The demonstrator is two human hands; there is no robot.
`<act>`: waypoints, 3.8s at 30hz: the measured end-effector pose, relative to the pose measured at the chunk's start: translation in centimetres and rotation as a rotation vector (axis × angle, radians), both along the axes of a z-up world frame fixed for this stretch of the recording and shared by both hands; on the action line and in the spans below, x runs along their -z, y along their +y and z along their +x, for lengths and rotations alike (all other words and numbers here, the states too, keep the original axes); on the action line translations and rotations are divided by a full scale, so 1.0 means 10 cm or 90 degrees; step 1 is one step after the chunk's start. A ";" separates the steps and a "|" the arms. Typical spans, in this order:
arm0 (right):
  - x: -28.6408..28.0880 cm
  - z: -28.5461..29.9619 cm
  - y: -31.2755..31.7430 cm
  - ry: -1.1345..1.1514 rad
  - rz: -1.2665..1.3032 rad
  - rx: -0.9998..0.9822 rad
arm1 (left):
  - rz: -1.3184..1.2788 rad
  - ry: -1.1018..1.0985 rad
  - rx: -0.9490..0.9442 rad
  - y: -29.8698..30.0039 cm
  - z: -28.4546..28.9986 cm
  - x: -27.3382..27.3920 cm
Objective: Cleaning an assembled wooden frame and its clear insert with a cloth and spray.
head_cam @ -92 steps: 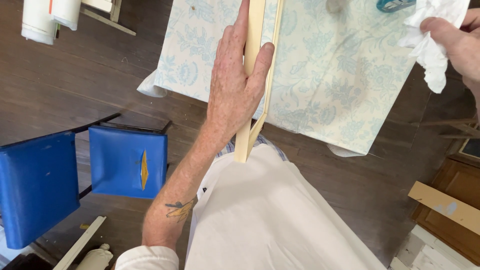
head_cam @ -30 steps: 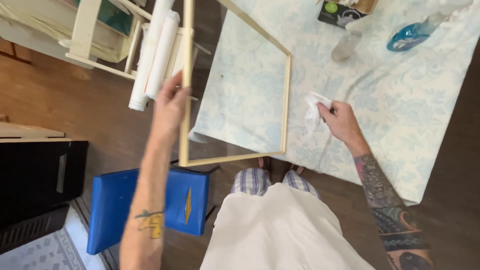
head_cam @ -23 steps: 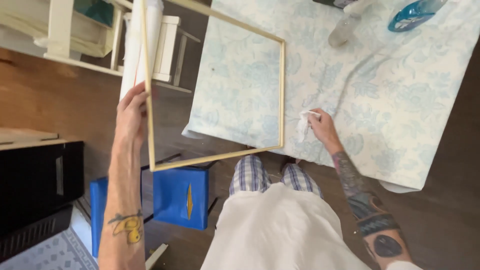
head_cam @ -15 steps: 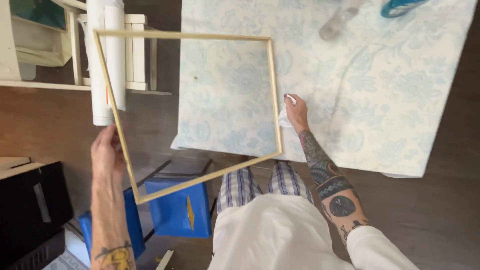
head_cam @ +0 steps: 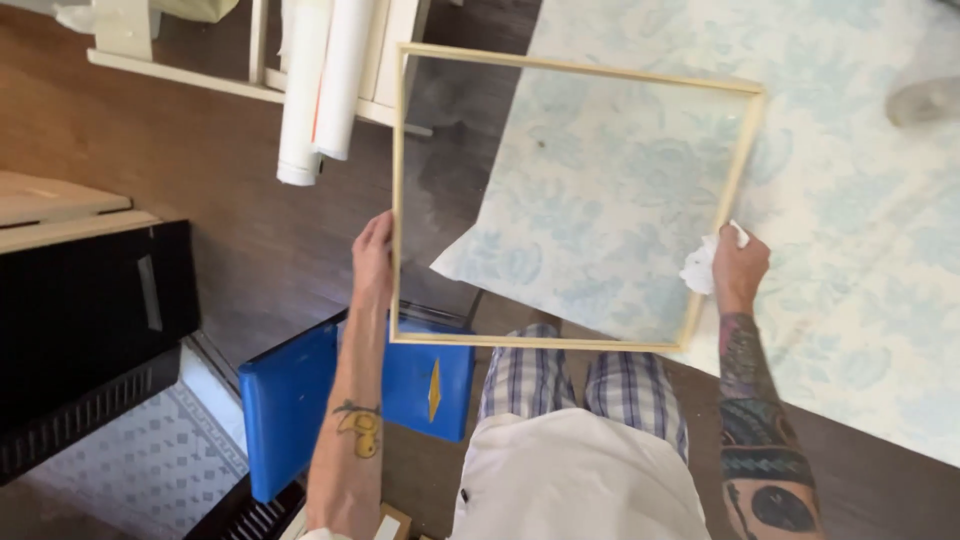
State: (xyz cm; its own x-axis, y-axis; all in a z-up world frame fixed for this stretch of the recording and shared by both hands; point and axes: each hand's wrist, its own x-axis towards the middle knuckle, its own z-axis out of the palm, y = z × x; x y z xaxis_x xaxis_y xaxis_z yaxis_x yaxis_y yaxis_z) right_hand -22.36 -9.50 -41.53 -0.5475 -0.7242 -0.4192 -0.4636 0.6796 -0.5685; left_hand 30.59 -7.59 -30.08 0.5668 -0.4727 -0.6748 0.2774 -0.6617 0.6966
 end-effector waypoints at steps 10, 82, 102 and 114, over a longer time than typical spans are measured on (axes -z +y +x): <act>-0.23 -0.01 0.26 -0.043 0.031 0.169 | -0.028 0.067 0.037 -0.02 -0.01 0.60; -0.47 2.02 -0.58 0.281 -0.237 -1.237 | -0.031 -0.224 0.116 1.17 -1.75 0.83; -0.53 1.66 -1.31 0.298 -0.301 -1.035 | -0.187 -0.117 0.613 -1.07 -1.65 1.59; -0.47 1.65 -1.52 0.431 -0.464 -1.114 | -0.118 -0.020 0.651 -1.25 -1.49 1.27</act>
State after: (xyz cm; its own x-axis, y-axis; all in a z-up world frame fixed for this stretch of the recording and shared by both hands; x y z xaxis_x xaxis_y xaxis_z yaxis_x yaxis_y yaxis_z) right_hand -5.88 -24.73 -36.84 0.8878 -0.4543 0.0737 -0.4578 -0.8881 0.0408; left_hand 15.69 -20.04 -42.80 -0.1469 -0.8329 -0.5336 -0.3761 -0.4519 0.8089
